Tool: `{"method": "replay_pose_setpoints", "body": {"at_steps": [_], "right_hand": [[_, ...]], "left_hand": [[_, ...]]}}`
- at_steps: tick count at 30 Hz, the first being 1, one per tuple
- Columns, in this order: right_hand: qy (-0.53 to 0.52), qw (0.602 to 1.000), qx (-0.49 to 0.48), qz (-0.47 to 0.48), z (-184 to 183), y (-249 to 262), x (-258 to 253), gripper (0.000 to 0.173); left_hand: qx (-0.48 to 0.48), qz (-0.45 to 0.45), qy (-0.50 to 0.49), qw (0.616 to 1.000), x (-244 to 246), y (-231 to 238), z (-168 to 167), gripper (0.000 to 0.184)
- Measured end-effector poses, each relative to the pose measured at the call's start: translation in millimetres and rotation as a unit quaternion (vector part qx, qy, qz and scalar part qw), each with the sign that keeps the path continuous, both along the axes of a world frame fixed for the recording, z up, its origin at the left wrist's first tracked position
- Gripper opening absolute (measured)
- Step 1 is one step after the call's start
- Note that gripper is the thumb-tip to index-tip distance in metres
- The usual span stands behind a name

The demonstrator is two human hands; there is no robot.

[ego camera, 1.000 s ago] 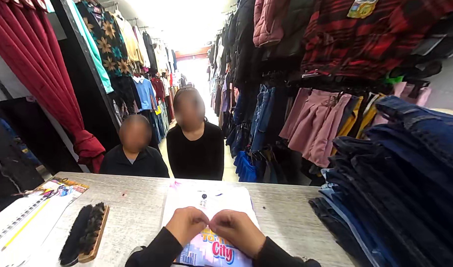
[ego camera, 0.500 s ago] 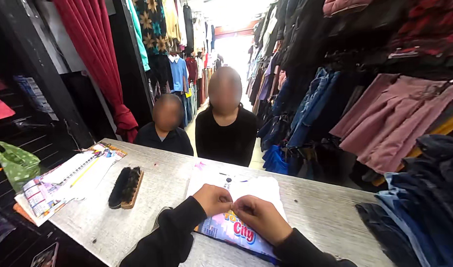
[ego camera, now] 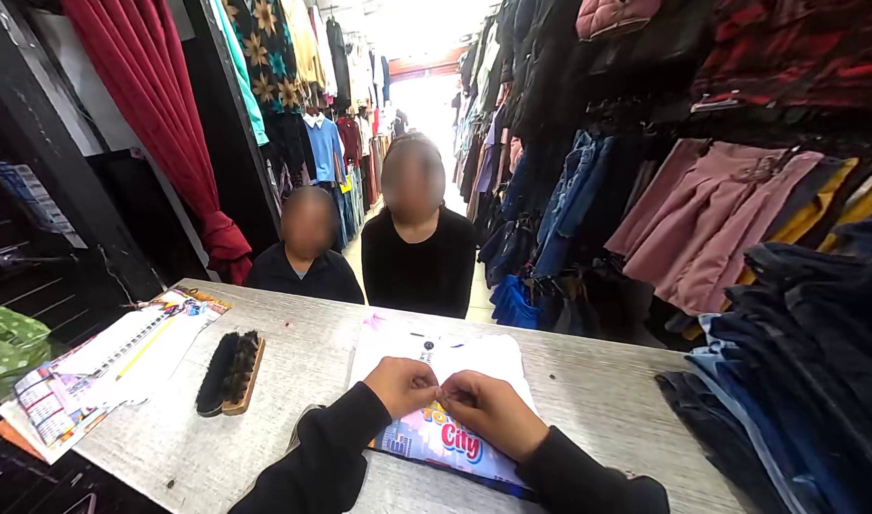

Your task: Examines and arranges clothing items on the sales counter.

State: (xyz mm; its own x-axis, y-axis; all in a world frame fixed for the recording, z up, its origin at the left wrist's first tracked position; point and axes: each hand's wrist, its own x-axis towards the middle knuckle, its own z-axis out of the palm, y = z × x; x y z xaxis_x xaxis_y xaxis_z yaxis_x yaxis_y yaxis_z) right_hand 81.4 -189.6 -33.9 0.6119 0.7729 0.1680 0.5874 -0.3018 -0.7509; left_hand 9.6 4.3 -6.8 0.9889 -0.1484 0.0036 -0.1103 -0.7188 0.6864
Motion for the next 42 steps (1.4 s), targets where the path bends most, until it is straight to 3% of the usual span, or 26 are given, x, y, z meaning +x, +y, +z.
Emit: {"method": "replay_pose_setpoints", "body": {"at_steps": [2, 4, 7, 11, 15, 19, 23, 25, 27, 28, 32, 34, 36, 37, 39, 42], "right_hand": [[-0.006, 1.000, -0.006, 0.003, 4, -1, 1, 0.017], [-0.078, 0.996, 0.032, -0.011, 15, -7, 4, 0.016], [-0.255, 0.945, 0.187, -0.079, 55, -22, 2, 0.014], [-0.311, 0.907, 0.259, -0.115, 94, -38, -18, 0.016], [-0.303, 0.929, 0.193, -0.087, 57, -22, -3, 0.015], [-0.160, 0.987, 0.004, -0.005, 9, -1, -3, 0.016], [-0.300, 0.942, 0.139, -0.053, 24, -2, -3, 0.013], [-0.294, 0.948, 0.103, -0.070, 21, -6, 4, 0.013], [-0.189, 0.980, 0.002, -0.061, 11, -11, 11, 0.015], [-0.189, 0.979, -0.001, -0.071, 11, -12, 15, 0.015], [-0.361, 0.906, 0.121, -0.184, 48, -40, 35, 0.012], [-0.329, 0.910, 0.061, -0.247, 41, -59, 55, 0.011], [-0.192, 0.937, -0.098, -0.276, 18, -69, 72, 0.015], [-0.146, 0.939, -0.133, -0.282, 10, -70, 76, 0.021], [-0.213, 0.939, -0.019, -0.268, 20, -68, 69, 0.043], [-0.436, 0.850, 0.177, -0.239, 73, -46, 30, 0.047]], "left_hand": [[-0.001, -0.003, -0.001, 1.000, 0, 0, 0, 0.029], [-0.005, -0.008, -0.014, 1.000, 1, 1, -2, 0.028], [-0.008, -0.014, -0.022, 1.000, 1, 1, -4, 0.028], [0.001, -0.013, -0.020, 1.000, 2, 1, -3, 0.029], [-0.003, -0.009, -0.021, 1.000, 0, 0, -4, 0.028], [-0.002, -0.011, -0.036, 0.999, -1, -1, -7, 0.027], [-0.001, -0.021, -0.042, 0.999, 1, 0, -5, 0.027], [0.000, -0.019, -0.038, 0.999, 0, 0, -6, 0.027], [0.001, -0.015, -0.029, 0.999, -2, 0, -5, 0.027], [0.001, -0.012, -0.028, 1.000, -2, 0, -4, 0.027], [0.004, -0.013, -0.029, 0.999, 1, 0, -5, 0.026], [0.007, -0.012, -0.030, 0.999, 1, 0, -5, 0.027], [0.006, -0.011, -0.028, 1.000, 0, 0, -5, 0.027], [0.004, -0.010, -0.027, 1.000, 0, -1, -5, 0.027], [0.001, -0.010, -0.037, 0.999, 1, 0, -5, 0.027], [-0.005, -0.008, -0.030, 1.000, 2, -1, -7, 0.028]]}}
